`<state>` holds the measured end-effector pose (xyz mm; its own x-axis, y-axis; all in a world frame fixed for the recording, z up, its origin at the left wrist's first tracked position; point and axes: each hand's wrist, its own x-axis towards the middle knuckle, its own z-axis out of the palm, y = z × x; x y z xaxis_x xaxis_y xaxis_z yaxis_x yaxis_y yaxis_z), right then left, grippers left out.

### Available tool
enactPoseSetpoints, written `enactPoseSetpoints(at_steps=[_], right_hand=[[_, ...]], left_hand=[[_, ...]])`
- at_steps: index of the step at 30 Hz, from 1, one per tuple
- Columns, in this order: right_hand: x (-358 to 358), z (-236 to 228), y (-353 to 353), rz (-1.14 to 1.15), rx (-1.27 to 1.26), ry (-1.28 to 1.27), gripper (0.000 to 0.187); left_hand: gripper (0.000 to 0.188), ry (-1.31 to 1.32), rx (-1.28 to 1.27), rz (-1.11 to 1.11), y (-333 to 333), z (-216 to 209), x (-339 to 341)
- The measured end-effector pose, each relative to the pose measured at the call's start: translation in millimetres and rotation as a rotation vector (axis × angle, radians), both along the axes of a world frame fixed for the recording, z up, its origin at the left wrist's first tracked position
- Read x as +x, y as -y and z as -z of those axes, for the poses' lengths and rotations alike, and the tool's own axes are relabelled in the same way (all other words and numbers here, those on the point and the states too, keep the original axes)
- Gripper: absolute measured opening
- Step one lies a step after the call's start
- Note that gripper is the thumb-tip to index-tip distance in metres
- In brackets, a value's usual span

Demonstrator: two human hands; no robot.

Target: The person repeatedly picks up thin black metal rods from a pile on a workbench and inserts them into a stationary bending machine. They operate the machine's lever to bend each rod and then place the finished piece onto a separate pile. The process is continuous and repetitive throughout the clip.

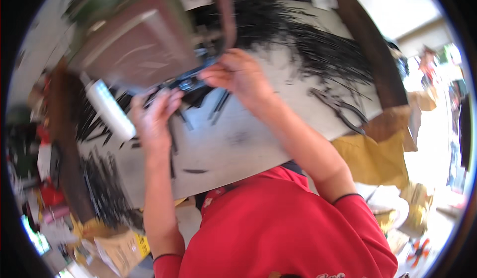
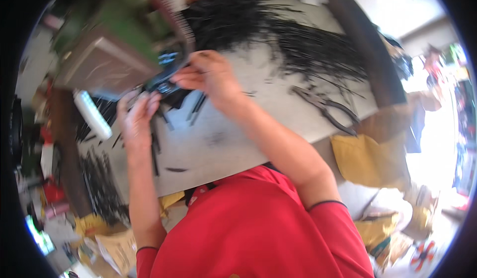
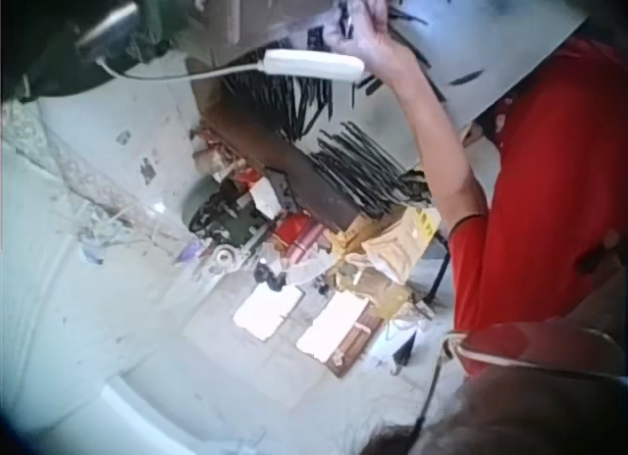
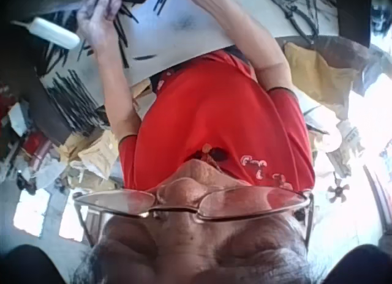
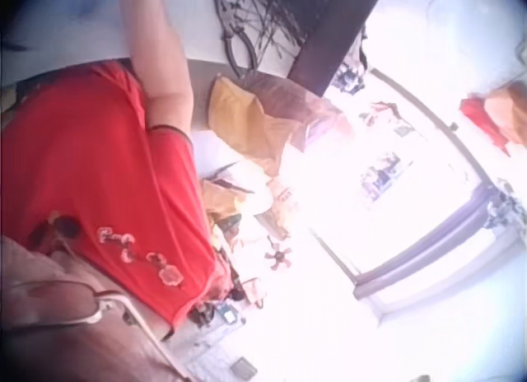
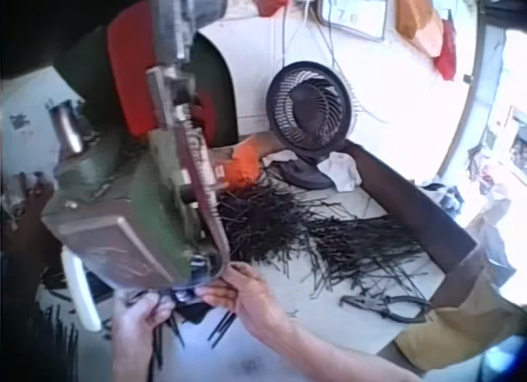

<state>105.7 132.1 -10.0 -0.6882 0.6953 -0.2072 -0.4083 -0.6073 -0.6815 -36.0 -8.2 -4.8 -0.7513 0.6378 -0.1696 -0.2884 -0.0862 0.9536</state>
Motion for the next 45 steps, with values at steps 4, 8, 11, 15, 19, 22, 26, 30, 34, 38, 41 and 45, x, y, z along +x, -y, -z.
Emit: enactPoseSetpoints(at_steps=[4,8,11,15,19,22,26,30,34,38,41,45], right_hand=[[3.8,-0.1,2.2,-0.002,-0.056,-0.055,0.023],[28.7,-17.3,10.7,-0.009,0.299,0.25,0.022],[74.4,-20.9,14.3,0.173,0.965,0.614,0.016],[172.9,-30.4,-5.5,0.343,1.518,1.32,0.023],[236.6,-33.6,-19.7,0.223,1.692,1.697,0.023],[245.0,-25.0,-25.8,0.12,1.761,1.692,0.021],[221.4,-30.0,-24.0,0.284,1.901,1.483,0.019],[136.9,-49.2,5.4,0.414,2.066,0.912,0.017],[64.9,-57.6,52.1,0.268,1.923,0.532,0.011],[11.3,-6.2,68.6,0.087,1.468,0.679,0.017],[0.9,-9.8,61.5,-0.057,0.732,0.456,0.02],[-3.9,-18.8,51.9,-0.158,0.604,0.536,0.018]], left_hand=[[0.043,0.044,0.026,-0.025,-0.9,8.9,-9.1],[0.026,0.233,0.11,-0.094,-5.9,15.1,-6.7],[0.023,0.34,0.19,-0.104,5.3,30.5,-33.1],[0.021,0.298,0.302,-0.125,35.3,30.6,-64.6],[0.022,0.292,0.282,-0.092,44.3,29.6,-77.1],[0.024,0.354,0.263,-0.07,39.4,23.1,-61.5],[0.024,0.383,0.192,-0.084,31.3,15.0,-32.0],[0.018,0.506,0.174,-0.04,26.2,8.2,-10.6],[0.012,0.524,0.141,0.081,28.4,33.2,-9.0],[0.02,0.118,-0.001,0.02,1.4,-2.3,40.0],[0.021,0.077,-0.008,0.036,0.3,-2.0,30.5],[0.017,0.066,-0.034,0.031,-7.2,-3.5,30.8]])
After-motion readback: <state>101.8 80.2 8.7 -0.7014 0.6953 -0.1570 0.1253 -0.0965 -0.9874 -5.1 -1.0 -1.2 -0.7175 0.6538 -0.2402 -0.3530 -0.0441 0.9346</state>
